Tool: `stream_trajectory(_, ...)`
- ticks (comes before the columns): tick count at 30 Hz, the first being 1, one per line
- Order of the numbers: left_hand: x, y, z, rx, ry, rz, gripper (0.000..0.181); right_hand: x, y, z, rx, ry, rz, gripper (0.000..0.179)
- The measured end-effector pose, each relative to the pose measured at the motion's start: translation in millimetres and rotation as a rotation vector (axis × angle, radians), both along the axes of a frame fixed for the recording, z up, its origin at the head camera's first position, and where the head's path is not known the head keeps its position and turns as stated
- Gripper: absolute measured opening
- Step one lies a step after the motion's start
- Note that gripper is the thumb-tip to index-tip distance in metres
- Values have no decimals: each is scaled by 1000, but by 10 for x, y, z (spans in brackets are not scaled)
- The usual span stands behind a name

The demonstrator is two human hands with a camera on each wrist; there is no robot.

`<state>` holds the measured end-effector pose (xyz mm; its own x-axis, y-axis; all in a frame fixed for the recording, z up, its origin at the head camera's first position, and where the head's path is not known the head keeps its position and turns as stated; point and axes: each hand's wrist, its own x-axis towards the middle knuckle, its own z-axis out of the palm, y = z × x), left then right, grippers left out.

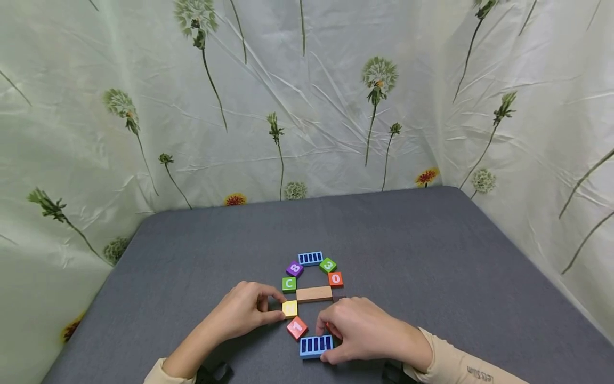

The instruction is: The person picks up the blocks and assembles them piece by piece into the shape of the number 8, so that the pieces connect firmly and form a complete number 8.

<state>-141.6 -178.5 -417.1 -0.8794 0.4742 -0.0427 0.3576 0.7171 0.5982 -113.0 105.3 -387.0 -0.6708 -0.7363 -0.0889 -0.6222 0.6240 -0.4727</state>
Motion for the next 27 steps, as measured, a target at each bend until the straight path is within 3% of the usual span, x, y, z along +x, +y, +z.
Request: stream_trajectory(27,1,1,5,-4,3,-1,18,-11,-39,-108,63,46,-43,29)
